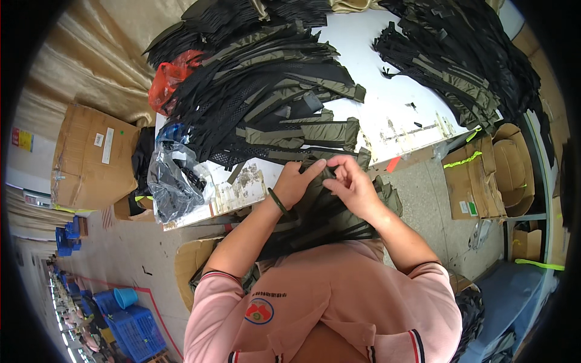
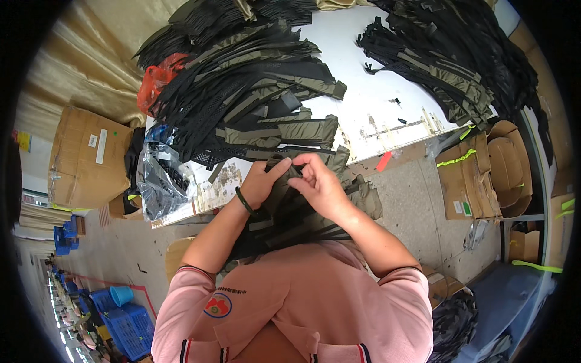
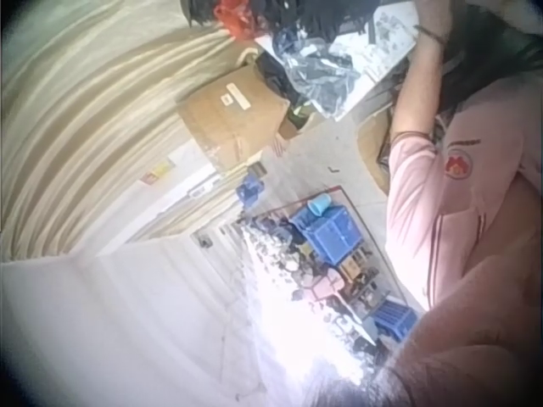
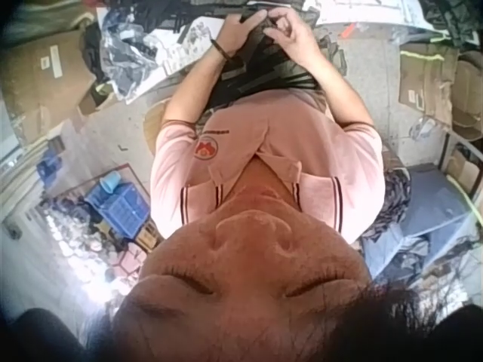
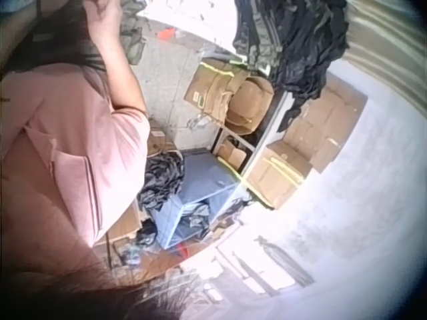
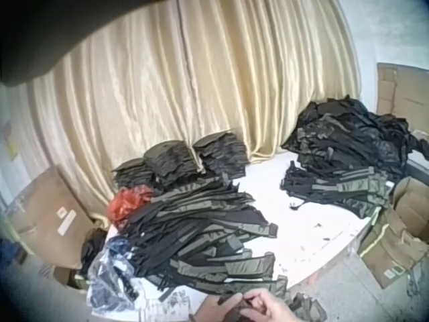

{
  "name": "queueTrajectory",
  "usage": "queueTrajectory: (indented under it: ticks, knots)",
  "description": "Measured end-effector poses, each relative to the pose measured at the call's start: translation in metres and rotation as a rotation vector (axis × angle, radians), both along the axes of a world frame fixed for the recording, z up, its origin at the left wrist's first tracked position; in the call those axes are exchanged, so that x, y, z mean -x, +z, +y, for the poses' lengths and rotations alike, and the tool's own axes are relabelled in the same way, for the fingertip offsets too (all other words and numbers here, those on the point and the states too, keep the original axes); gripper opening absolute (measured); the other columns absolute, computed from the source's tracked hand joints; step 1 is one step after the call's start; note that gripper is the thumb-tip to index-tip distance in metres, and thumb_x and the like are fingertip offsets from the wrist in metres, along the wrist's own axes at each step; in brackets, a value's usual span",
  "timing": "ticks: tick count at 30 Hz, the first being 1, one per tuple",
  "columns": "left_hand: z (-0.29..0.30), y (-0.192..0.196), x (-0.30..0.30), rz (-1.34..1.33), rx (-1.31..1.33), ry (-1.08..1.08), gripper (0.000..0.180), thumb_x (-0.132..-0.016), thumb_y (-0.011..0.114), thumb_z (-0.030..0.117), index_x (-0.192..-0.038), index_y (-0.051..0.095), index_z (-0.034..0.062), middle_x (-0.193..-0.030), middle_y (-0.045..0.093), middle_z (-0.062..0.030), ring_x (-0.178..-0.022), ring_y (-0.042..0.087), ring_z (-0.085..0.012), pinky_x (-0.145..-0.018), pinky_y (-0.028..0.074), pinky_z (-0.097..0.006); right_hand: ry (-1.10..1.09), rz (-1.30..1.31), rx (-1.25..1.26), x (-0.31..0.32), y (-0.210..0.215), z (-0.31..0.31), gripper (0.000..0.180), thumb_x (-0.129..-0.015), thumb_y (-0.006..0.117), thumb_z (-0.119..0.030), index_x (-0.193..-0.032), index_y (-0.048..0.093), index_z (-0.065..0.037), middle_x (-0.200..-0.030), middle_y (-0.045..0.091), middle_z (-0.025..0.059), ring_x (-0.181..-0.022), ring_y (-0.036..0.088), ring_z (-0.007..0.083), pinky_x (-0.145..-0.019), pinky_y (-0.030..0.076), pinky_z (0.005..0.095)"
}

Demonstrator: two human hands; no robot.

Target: The recorder is assembling or inspecting green and black mesh straps at a factory workbench.

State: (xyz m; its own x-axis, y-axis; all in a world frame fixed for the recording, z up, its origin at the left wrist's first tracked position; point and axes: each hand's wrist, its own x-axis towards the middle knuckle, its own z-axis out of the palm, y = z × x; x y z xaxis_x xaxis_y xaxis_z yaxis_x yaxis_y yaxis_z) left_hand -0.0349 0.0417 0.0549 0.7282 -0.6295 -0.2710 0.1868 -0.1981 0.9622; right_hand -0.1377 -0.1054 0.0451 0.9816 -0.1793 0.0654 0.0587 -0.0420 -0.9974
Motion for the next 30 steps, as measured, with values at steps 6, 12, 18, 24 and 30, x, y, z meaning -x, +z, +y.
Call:
queueTrajectory:
  ticks: [6, 12, 18, 24, 30]
  knots:
    - [0.008, 0.002, 0.002, 0.131, 0.109, 0.002, 0.027, -0.091, 0.060, 0.026, -0.096, 0.067, -0.0002, -0.089, 0.065, -0.0008, -0.081, 0.055, -0.0080, -0.074, 0.045, -0.025, -0.293, -0.101, -0.206, -0.012, -0.001, -0.043, 0.024, -0.089, 0.054, 0.001, -0.111, 0.047, -0.006, -0.070, 0.046, -0.0054, -0.064, 0.042, 0.0033, -0.060, 0.037, 0.0183]
    - [0.002, 0.001, 0.008, 0.076, 0.064, -0.060, 0.027, -0.090, 0.061, 0.025, -0.101, 0.066, 0.0006, -0.093, 0.065, -0.0001, -0.084, 0.053, -0.0073, -0.075, 0.045, -0.026, -0.007, -0.001, -0.138, -0.010, -0.005, -0.020, 0.027, -0.084, 0.063, 0.001, -0.107, 0.049, -0.005, -0.073, 0.048, -0.0055, -0.064, 0.042, 0.0030, -0.062, 0.039, 0.0181]
    - [0.002, 0.006, 0.010, -0.247, -0.122, -0.332, 0.025, -0.086, 0.065, 0.024, -0.094, 0.067, 0.0008, -0.078, 0.066, -0.0054, -0.073, 0.055, -0.0092, -0.070, 0.046, -0.028, -0.166, -0.269, 0.228, -0.021, 0.012, -0.009, 0.019, -0.080, 0.069, -0.006, -0.095, 0.057, -0.004, -0.078, 0.055, 0.0008, -0.075, 0.053, 0.0116, -0.066, 0.045, 0.0259]
    - [0.001, -0.002, 0.014, -0.293, -0.071, -0.288, 0.032, -0.083, 0.067, 0.030, -0.087, 0.066, -0.0015, -0.072, 0.065, -0.0113, -0.067, 0.057, -0.0148, -0.067, 0.046, -0.032, -0.435, -0.109, -0.215, -0.033, -0.015, -0.030, 0.012, -0.086, 0.065, -0.012, -0.085, 0.057, -0.004, -0.073, 0.055, 0.0016, -0.069, 0.051, 0.0076, -0.063, 0.043, 0.0230]
    - [0.004, -0.006, 0.010, -0.309, -0.252, -0.362, 0.036, -0.082, 0.068, 0.034, -0.086, 0.065, -0.0020, -0.074, 0.064, -0.0118, -0.069, 0.057, -0.0148, -0.067, 0.045, -0.031, -0.073, -0.023, 0.301, -0.008, 0.007, 0.003, 0.008, -0.091, 0.058, -0.009, -0.087, 0.054, -0.002, -0.067, 0.050, -0.0003, -0.065, 0.046, 0.0064, -0.060, 0.039, 0.0216]
